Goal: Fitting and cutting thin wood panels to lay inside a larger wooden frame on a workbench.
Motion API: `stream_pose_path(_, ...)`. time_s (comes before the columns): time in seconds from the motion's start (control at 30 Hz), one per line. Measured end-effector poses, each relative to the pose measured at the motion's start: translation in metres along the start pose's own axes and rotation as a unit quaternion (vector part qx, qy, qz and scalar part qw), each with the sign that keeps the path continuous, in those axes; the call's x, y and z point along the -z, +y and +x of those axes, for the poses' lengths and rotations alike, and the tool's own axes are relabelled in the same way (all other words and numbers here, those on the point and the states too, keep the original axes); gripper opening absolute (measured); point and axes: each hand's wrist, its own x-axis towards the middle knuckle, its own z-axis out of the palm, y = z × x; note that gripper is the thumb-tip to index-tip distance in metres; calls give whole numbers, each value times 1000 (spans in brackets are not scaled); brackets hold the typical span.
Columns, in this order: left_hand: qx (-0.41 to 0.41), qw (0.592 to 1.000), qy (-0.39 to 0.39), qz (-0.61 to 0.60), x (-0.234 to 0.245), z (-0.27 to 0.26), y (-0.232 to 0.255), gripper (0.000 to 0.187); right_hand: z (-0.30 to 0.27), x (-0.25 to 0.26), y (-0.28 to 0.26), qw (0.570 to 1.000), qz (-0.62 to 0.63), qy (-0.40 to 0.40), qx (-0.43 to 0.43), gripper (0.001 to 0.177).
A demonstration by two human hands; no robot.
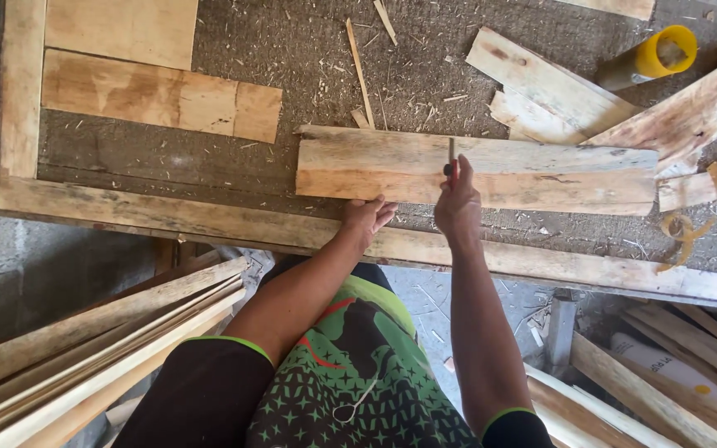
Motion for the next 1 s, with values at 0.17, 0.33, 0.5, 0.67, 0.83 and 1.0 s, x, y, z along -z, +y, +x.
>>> stream_pose_path(0.17, 39, 997, -18, 64, -2, 13, -8, 21, -4, -18, -31, 999, -33, -12, 41, 51)
stream_pose_path(0.33, 30, 978, 2, 206, -28, -60, 53, 21, 0, -33, -50, 997, -29, -22, 62, 40)
stream_pose_path(0.5, -391, 601, -9, 697, -41, -74, 91, 15, 3, -47, -63, 995, -83, -33, 34, 49)
stream_pose_path(0.67, -425, 369, -78, 823, -59, -59, 112, 55, 8, -44, -72, 992, -123, -33, -3, 67)
stream_pose_path(0.83, -376, 326, -110, 861, -75, -65, 116, 79, 15, -50, -51, 990, -140, -14, -21, 70)
stream_pose_path(1.0, -386, 358, -129, 841, -80, -64, 116, 77, 17, -48, -51, 992, -123, -4, -16, 64)
